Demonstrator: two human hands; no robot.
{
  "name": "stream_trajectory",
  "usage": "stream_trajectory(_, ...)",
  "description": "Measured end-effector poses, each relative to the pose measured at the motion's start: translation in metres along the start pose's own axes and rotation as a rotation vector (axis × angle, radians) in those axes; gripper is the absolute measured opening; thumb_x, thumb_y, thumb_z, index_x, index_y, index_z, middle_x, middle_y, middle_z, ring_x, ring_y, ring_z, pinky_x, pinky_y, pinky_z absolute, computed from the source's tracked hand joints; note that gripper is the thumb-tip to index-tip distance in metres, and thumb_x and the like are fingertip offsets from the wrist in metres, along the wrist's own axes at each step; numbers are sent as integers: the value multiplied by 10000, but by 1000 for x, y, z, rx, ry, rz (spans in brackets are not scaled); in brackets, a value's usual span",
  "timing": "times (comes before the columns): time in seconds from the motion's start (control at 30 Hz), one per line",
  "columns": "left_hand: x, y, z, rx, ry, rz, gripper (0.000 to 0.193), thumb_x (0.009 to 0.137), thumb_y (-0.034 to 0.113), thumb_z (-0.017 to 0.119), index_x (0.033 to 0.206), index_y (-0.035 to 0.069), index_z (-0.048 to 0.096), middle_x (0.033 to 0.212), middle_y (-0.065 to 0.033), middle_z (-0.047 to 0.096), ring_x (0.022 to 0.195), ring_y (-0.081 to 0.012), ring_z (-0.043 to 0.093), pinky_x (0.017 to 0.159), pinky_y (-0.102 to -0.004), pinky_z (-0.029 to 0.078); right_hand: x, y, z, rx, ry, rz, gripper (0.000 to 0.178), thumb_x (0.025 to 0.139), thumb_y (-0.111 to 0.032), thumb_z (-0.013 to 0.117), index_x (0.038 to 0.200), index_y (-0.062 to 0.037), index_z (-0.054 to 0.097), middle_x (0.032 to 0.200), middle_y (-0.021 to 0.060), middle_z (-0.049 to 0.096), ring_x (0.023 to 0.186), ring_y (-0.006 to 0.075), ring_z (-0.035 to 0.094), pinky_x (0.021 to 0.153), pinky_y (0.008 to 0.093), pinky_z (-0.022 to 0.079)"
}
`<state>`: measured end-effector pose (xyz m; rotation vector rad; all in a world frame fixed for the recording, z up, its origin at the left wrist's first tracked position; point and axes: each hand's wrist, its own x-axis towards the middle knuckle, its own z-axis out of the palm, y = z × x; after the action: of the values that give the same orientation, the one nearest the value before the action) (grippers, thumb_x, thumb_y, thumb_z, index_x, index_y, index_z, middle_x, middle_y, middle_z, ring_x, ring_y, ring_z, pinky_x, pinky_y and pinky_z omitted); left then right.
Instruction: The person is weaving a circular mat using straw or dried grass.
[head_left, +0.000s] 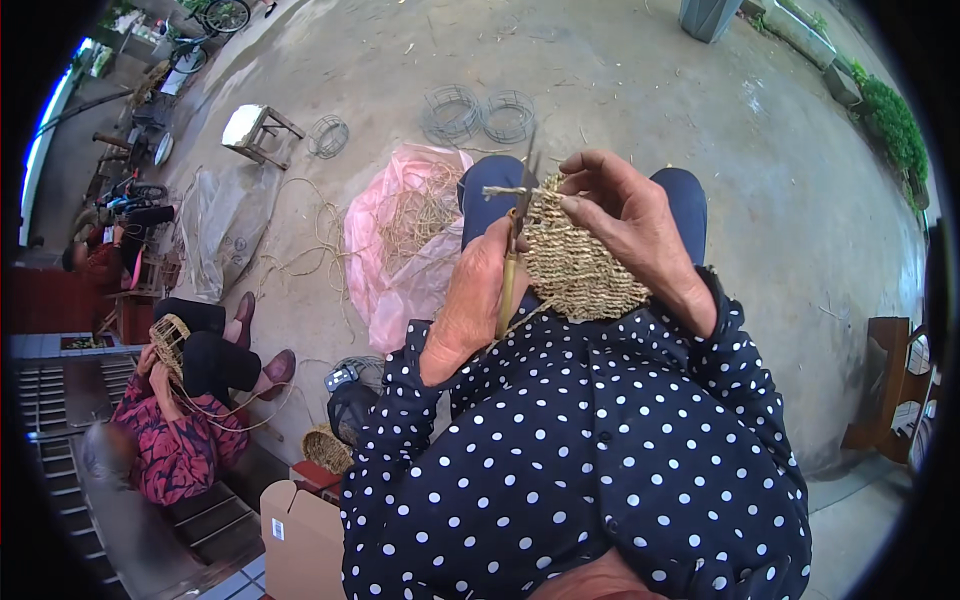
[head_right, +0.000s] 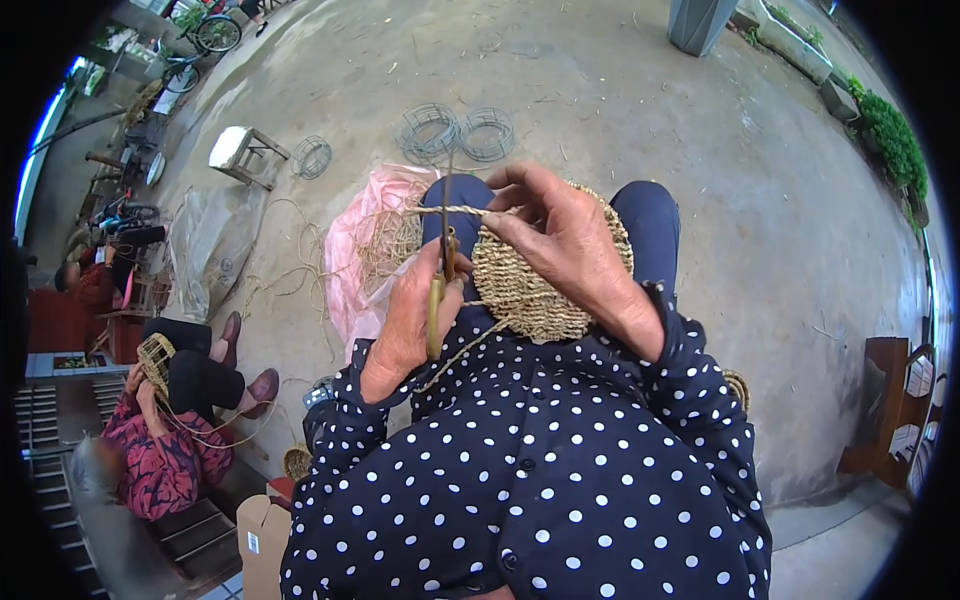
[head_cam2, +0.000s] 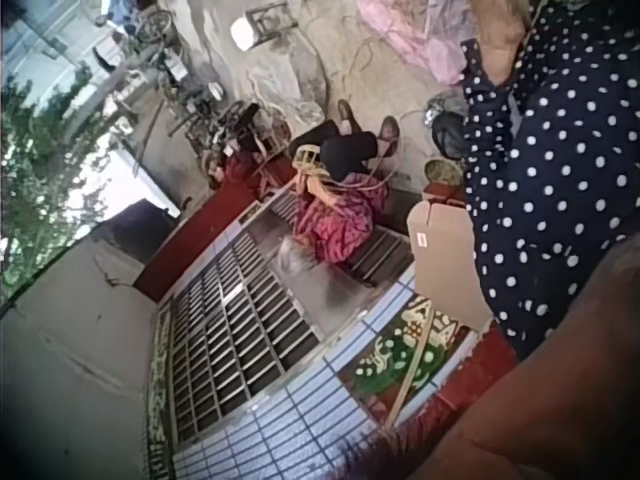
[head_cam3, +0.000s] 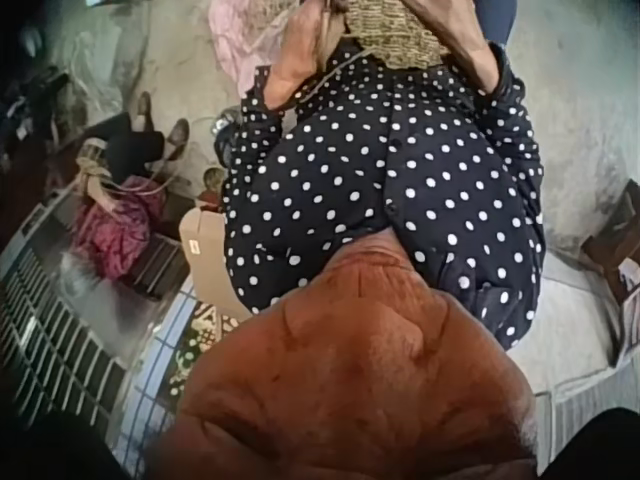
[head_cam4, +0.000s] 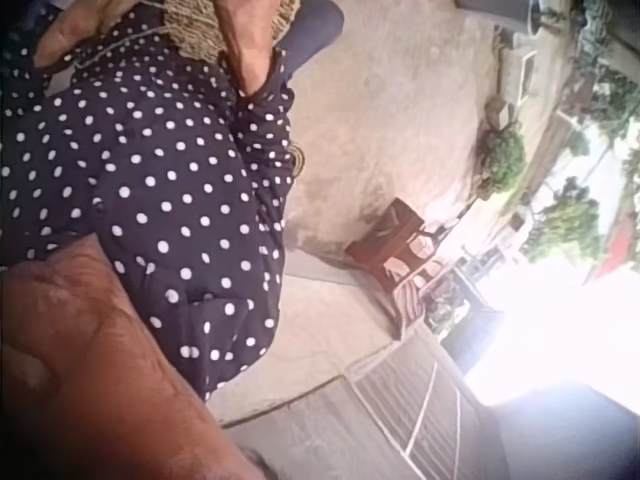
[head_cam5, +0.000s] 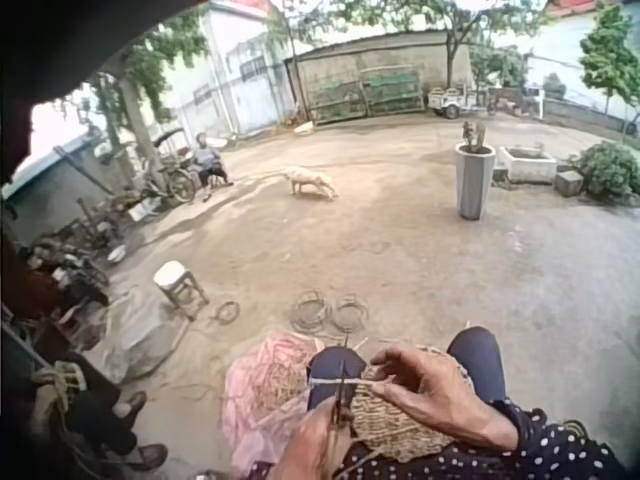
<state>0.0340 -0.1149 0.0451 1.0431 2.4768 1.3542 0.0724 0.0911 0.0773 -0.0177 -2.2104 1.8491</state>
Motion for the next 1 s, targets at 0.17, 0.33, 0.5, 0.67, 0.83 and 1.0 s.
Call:
stream_trajectory(0.17,-4,-3,-2,-56,-53,-126,450,842,-4,513,1281,-49,427,1031,-161,646,906,-268,652,827,-364,519,-6,2,-9,-144,-22,14,166,886,-138,679,958,11,669,784,87,682,719,129,636,654,276,503)
stream_trajectory(0.33,-3,2,-4,-37,-94,-29,520,819,-26,522,1325,-1,403,1156,-181,607,1008,-304,633,887,-377,502,-5,0,-2,-155,12,-18,152,889,-133,673,933,12,674,778,90,682,702,135,636,640,279,501)
stream_trajectory(0.5,-9,-5,-3,51,-55,-36,453,810,-24,571,1247,1,454,1053,-167,633,972,-327,632,834,-394,504,-7,-4,2,-176,-14,-61,137,885,-114,679,941,11,679,777,86,683,694,129,634,636,268,502)
stream_trajectory(0.67,-12,-7,0,165,39,66,278,839,30,656,1084,-12,532,868,-143,637,785,-270,654,664,-373,512,-7,-3,3,-218,-22,-60,148,877,-119,693,935,16,679,744,94,675,673,128,631,617,277,500)
stream_trajectory(0.83,-30,-20,-4,-300,209,-386,188,886,91,696,1016,3,593,744,-24,611,547,-65,569,435,-215,436,-12,13,-11,-153,45,-25,147,882,-105,697,941,28,678,743,67,672,692,90,613,625,256,496)
stream_trajectory(1.0,-108,-175,-37,390,364,-586,177,854,117,693,959,-17,644,812,-178,683,690,-320,665,624,-420,496,-25,38,-88,-225,232,99,175,906,-107,651,1009,29,686,826,49,694,741,74,606,680,236,494)
